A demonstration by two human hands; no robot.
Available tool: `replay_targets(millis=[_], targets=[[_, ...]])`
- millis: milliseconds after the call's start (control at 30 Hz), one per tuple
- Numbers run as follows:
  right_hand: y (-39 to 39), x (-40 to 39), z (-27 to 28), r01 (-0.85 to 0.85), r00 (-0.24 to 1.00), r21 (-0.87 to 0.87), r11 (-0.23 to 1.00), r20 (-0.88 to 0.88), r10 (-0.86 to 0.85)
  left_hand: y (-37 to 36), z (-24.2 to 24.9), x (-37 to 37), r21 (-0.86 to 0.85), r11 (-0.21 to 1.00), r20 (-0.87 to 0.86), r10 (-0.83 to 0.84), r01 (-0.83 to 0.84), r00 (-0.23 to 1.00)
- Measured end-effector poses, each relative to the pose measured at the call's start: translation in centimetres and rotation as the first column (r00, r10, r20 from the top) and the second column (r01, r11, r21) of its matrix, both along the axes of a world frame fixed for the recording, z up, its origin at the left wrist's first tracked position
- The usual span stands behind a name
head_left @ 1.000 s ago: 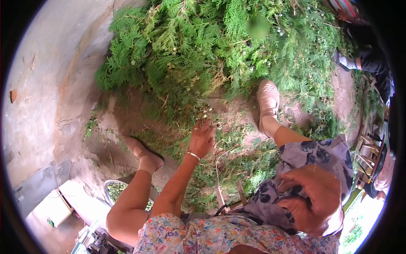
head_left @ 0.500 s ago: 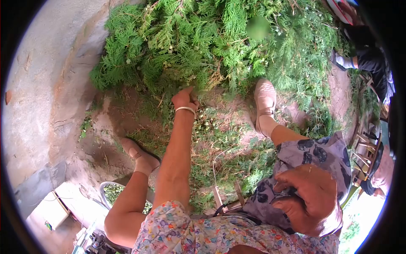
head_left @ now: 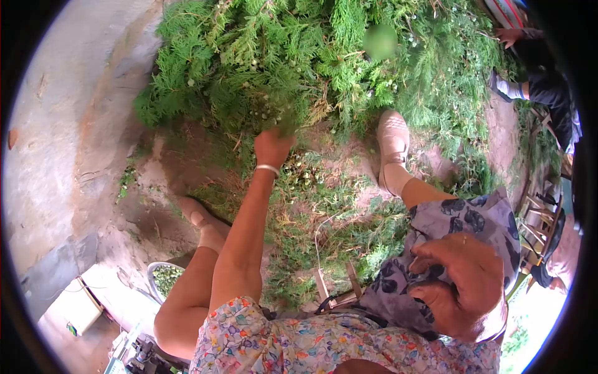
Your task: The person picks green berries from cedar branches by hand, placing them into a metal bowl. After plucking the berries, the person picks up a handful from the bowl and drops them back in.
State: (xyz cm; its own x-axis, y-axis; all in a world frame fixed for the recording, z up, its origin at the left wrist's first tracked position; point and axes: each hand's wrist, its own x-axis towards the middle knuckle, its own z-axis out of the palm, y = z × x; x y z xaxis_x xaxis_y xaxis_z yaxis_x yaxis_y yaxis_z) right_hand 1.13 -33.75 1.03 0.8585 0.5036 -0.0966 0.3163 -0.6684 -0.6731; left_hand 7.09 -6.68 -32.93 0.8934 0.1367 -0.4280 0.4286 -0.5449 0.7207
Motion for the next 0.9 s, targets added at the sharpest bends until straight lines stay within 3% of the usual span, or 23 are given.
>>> replay_targets(millis=[67, 100, 167, 200, 267, 300, 367, 500, 567, 700, 767, 900], targets=[[0.3, -0.2, -0.3, 0.012, 1.0, 0.006, 1.0, 0.001, -0.012, 0.7, -1.6, -2.5, 0.392, 0.91, 0.024, -0.153, 0.131, 0.988], [0.5, -0.2, -0.4, 0.024, 1.0, 0.017, 1.0, 0.014, -0.024, 0.7, -2.4, -3.6, 0.389, 0.912, 0.024, -0.152, 0.131, 0.988], [0.8, -0.2, -0.3, 0.025, 1.0, 0.01, 1.0, -0.001, -0.025, 0.6, -3.8, -6.0, 0.458, 0.886, 0.082, 0.03, -0.065, 0.996], [0.9, -0.1, -0.3, 0.027, 1.0, 0.005, 1.0, -0.015, -0.027, 0.3, -4.3, -7.4, 0.457, 0.887, 0.082, 0.033, -0.067, 0.996], [0.6, 0.1, -0.3, -0.003, 1.0, 0.009, 1.0, -0.014, 0.003, -0.9, -4.7, -10.1, 0.499, 0.861, 0.115, -0.179, 0.099, 0.977], [0.5, 0.1, -0.4, -0.028, 0.999, 0.014, 1.0, -0.016, 0.028, -1.5, -4.6, -11.4, 0.502, 0.86, 0.115, -0.178, 0.098, 0.977], [0.6, 0.1, -0.3, -0.033, 0.999, -0.001, 0.999, -0.004, 0.033, -2.7, -4.4, -13.6, 0.389, 0.904, 0.126, -0.245, 0.18, 0.961], [0.5, -0.2, -0.5, -0.042, 0.999, -0.031, 0.999, 0.009, 0.042, -4.3, -1.4, -12.5, 0.406, 0.906, 0.12, -0.184, 0.121, 0.976], [0.5, 0.0, -0.3, -0.048, 0.999, -0.053, 0.997, 0.011, 0.049, -5.0, -0.2, -10.0, 0.402, 0.898, -0.161, -0.124, 0.18, 0.979], [0.8, 0.0, 0.0, -0.029, 0.998, 0.002, 1.0, -0.053, 0.029, -7.4, 0.6, -7.6, 0.401, 0.867, -0.284, -0.189, 0.295, 0.94], [0.8, -0.1, -0.7, -0.02, 0.999, 0.011, 1.0, -0.029, 0.021, -8.3, -0.6, -8.9, 0.429, 0.843, -0.283, -0.217, 0.326, 0.934], [0.7, 0.1, -0.7, -0.02, 0.999, -0.004, 1.0, -0.03, 0.02, -8.4, -3.2, -11.4, 0.535, 0.792, -0.092, -0.293, 0.295, 0.952]])
